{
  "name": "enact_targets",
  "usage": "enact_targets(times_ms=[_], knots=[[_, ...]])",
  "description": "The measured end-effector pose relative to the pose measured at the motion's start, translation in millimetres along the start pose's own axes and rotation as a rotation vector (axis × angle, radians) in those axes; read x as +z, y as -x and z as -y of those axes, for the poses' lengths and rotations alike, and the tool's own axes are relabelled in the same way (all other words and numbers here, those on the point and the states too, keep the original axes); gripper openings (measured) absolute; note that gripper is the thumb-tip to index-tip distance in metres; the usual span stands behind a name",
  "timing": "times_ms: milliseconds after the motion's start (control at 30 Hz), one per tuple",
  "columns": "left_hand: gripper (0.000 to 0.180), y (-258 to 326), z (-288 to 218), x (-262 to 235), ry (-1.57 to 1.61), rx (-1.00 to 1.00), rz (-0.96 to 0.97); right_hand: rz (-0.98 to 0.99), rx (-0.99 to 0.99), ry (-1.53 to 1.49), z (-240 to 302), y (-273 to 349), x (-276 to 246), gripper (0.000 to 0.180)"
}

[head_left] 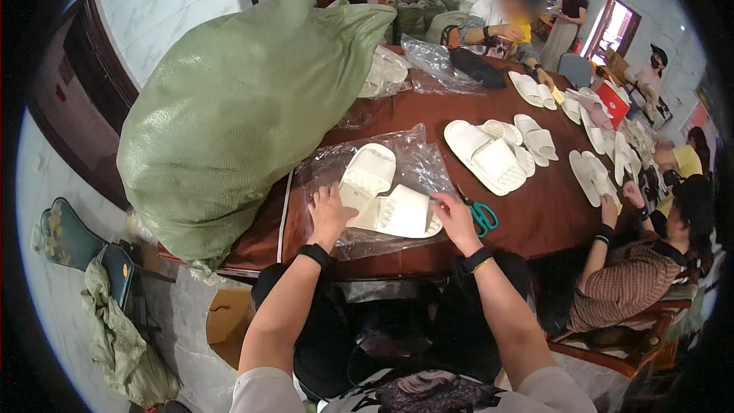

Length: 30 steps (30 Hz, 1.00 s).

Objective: Packaging finished slippers into plastic bags and placing them into a large industrial sack.

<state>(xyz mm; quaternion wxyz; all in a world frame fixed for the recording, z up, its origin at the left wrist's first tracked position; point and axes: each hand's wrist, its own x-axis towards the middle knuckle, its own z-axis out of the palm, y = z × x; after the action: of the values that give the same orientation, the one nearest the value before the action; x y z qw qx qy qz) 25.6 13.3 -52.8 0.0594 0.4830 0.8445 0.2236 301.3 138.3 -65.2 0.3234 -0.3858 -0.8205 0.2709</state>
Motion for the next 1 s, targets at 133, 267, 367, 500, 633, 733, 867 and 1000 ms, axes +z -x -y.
enact_targets(times_ms=[133, 267, 367, 500, 633, 733, 867, 1000], knots=[[0.061, -8.2, -7.3, -3.0, 0.276, 0.078, -0.078, 0.201, 0.160, -0.079, 30.9, -3.8, 5.1, 0.045], [0.043, -24.9, 26.9, 8.8, 0.772, 0.011, -0.303, 0.251, 0.199, -0.656, 28.3, -12.8, 8.4, 0.050], [0.040, -22.3, 47.4, 4.8, 0.877, -0.208, -0.343, 0.270, 0.113, -0.547, 29.4, -16.1, -7.8, 0.047], [0.034, -9.5, 0.8, -19.6, 0.015, 0.165, -0.623, 0.396, 0.152, -0.486, 28.0, -19.7, -20.9, 0.045], [0.026, -3.6, -16.1, -0.7, 0.525, 0.491, -0.119, 0.294, 0.031, -0.200, 22.5, -12.2, -10.8, 0.038], [0.024, -2.9, -22.4, -0.4, 0.356, 0.706, -0.142, 0.015, -0.071, 0.136, 21.9, -13.5, -33.1, 0.033], [0.017, -7.3, -17.4, -8.6, 0.259, 0.634, 0.084, 0.181, 0.140, 0.651, 13.6, -0.1, -83.4, 0.022], [0.008, -6.1, -20.6, -14.4, 0.345, 0.492, 0.061, 0.345, 0.170, 0.741, -11.6, 16.9, -75.7, 0.018]])
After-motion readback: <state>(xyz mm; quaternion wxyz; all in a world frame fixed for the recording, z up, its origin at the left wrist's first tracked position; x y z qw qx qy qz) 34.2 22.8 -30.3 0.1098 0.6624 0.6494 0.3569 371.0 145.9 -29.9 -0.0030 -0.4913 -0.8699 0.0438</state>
